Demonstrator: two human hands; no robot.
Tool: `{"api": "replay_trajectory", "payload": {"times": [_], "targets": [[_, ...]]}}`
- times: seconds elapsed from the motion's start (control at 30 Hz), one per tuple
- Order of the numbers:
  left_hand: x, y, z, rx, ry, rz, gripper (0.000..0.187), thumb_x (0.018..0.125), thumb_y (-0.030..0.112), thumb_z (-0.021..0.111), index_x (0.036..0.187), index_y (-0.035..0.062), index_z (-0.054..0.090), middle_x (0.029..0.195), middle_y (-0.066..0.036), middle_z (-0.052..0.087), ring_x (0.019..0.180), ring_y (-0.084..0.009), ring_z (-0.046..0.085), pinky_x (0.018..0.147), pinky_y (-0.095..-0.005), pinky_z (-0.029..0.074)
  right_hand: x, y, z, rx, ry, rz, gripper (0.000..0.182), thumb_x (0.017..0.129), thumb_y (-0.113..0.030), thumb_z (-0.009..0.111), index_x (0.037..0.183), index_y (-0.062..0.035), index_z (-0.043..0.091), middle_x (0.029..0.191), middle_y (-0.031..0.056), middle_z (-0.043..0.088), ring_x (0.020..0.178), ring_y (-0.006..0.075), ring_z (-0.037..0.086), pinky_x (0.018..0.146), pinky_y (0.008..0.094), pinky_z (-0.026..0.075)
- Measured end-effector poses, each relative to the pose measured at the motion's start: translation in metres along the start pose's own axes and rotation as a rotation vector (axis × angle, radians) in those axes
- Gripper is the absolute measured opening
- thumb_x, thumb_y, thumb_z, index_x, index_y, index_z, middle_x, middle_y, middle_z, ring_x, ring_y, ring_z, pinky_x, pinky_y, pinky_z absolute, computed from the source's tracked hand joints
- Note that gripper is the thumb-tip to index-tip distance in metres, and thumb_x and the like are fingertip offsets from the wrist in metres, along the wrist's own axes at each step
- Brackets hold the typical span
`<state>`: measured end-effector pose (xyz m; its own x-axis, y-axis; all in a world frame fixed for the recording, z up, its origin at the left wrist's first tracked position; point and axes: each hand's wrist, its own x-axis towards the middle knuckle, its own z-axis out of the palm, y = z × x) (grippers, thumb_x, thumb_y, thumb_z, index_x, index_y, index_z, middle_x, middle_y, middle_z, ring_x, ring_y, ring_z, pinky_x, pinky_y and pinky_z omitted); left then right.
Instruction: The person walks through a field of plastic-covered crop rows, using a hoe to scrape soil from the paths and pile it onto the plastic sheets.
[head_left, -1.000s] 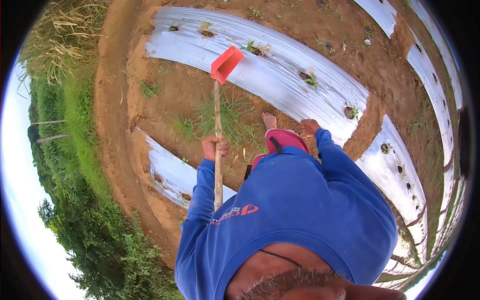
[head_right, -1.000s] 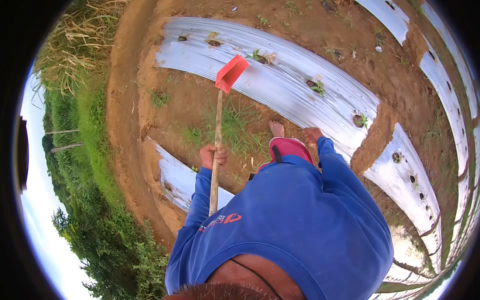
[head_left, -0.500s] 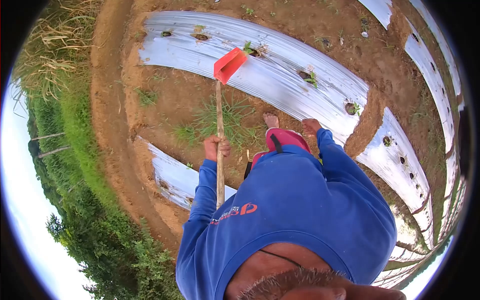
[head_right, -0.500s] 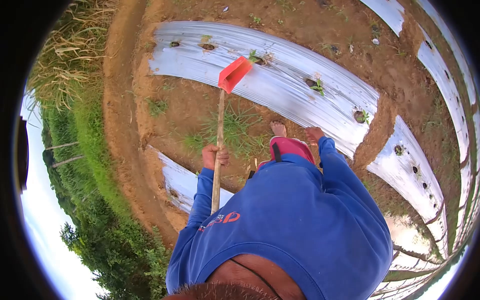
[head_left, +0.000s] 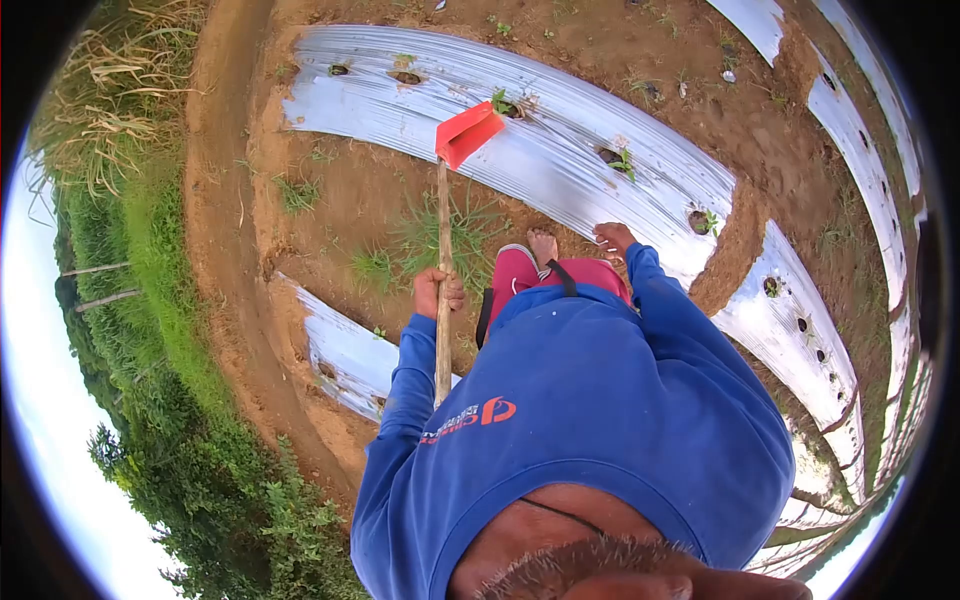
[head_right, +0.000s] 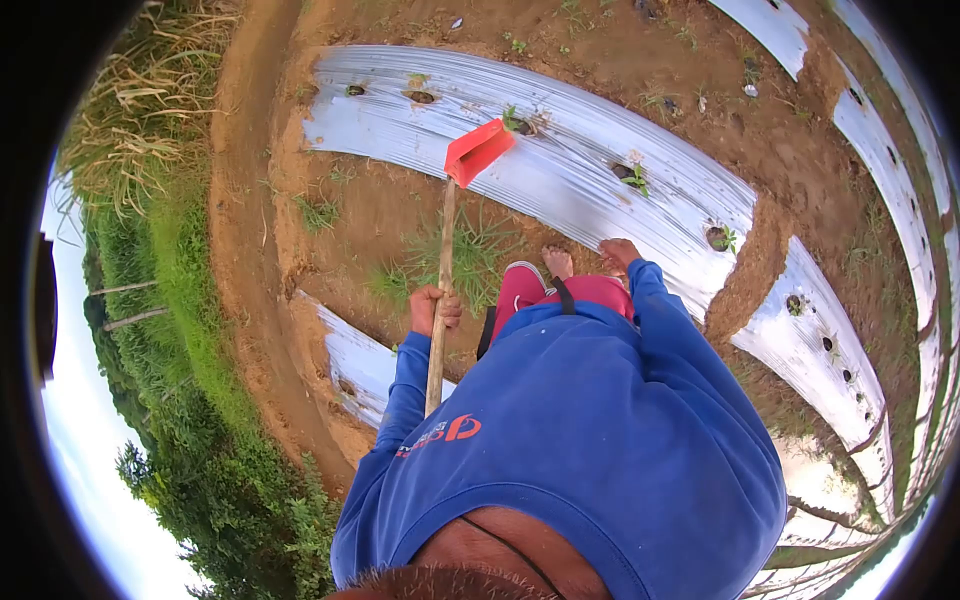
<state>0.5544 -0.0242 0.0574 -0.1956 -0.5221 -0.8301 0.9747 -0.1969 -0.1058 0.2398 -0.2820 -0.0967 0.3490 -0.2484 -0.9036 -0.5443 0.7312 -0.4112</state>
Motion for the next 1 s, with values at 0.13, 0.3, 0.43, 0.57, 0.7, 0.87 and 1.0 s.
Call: {"api": "replay_trajectory", "payload": {"times": [0.13, 0.3, 0.43, 0.57, 0.7, 0.87, 1.0], "targets": [[0.002, 0.009, 0.005, 0.026, 0.059, -0.033, 0.012, 0.064, 0.02, 0.043, 0.069, 0.0091, 0.044, 0.056, -0.003, 0.04, 0.04, -0.0114, 0.036, 0.036, -0.0276, 0.034, -0.019, 0.008, -0.013, 0.041, 0.024, -0.016, 0.031, 0.071, -0.035, 0.058, 0.09, -0.011, 0.055, 0.072, -0.0002, 0.048, 0.055, 0.0122, 0.045, 0.047, 0.0266, 0.039], [0.006, 0.025, 0.018, 0.169, 0.192, 0.021, 0.013, 0.065, 0.021, 0.043, 0.07, 0.0092, 0.044, 0.054, -0.003, 0.041, 0.04, -0.011, 0.037, 0.037, -0.0275, 0.034, -0.03, 0.058, -0.036, 0.098, 0.08, -0.034, 0.034, 0.07, -0.04, 0.057, 0.088, -0.0118, 0.056, 0.073, 0.0006, 0.053, 0.057, 0.0132, 0.05, 0.048, 0.0307, 0.041], [0.012, 0.035, 0.013, 0.232, 0.227, 0.031, 0.014, 0.065, 0.023, 0.044, 0.068, 0.0091, 0.044, 0.054, -0.002, 0.042, 0.04, -0.0117, 0.04, 0.036, -0.0269, 0.037, -0.037, 0.109, -0.053, 0.2, 0.139, 0.078, 0.032, 0.07, -0.04, 0.056, 0.086, -0.0133, 0.055, 0.074, 0.0011, 0.052, 0.063, 0.0158, 0.05, 0.056, 0.0347, 0.04], [0.009, 0.021, 0.006, 0.2, 0.146, 0.021, 0.014, 0.065, 0.022, 0.044, 0.067, 0.0079, 0.044, 0.054, -0.003, 0.042, 0.041, -0.0113, 0.04, 0.036, -0.0244, 0.036, -0.07, 0.158, -0.065, 0.349, 0.134, 0.023, 0.025, 0.071, -0.036, 0.056, 0.079, -0.0124, 0.054, 0.068, 0.0008, 0.05, 0.056, 0.0142, 0.047, 0.049, 0.0318, 0.039], [-0.007, -0.039, 0.005, 0.142, 0.015, 0.002, 0.014, 0.066, 0.02, 0.044, 0.067, 0.0067, 0.044, 0.056, -0.003, 0.041, 0.042, -0.0109, 0.039, 0.038, -0.0235, 0.036, -0.092, 0.222, -0.078, 0.465, 0.147, 0.011, 0.018, 0.075, -0.03, 0.053, 0.072, -0.0119, 0.051, 0.058, -0.0014, 0.045, 0.045, 0.0107, 0.041, 0.038, 0.0271, 0.034], [-0.001, -0.139, -0.049, 0.062, -0.069, -0.236, 0.012, 0.065, 0.015, 0.045, 0.07, 0.0048, 0.047, 0.058, -0.003, 0.041, 0.044, -0.0102, 0.039, 0.041, -0.0237, 0.036, -0.128, 0.321, -0.092, 0.428, 0.284, 0.022, 0.026, 0.073, -0.033, 0.056, 0.063, -0.0104, 0.048, 0.053, 0.0003, 0.042, 0.039, 0.0093, 0.036, 0.033, 0.026, 0.03], [-0.005, -0.225, -0.095, 0.057, -0.118, -0.453, 0.013, 0.064, 0.014, 0.045, 0.072, 0.0035, 0.048, 0.057, -0.003, 0.038, 0.044, -0.0096, 0.038, 0.041, -0.0233, 0.035, -0.188, 0.391, -0.116, 0.512, 0.278, 0.15, 0.026, 0.075, -0.03, 0.054, 0.06, -0.0104, 0.044, 0.049, -0.0007, 0.037, 0.038, 0.009, 0.034, 0.032, 0.0254, 0.027]]}}
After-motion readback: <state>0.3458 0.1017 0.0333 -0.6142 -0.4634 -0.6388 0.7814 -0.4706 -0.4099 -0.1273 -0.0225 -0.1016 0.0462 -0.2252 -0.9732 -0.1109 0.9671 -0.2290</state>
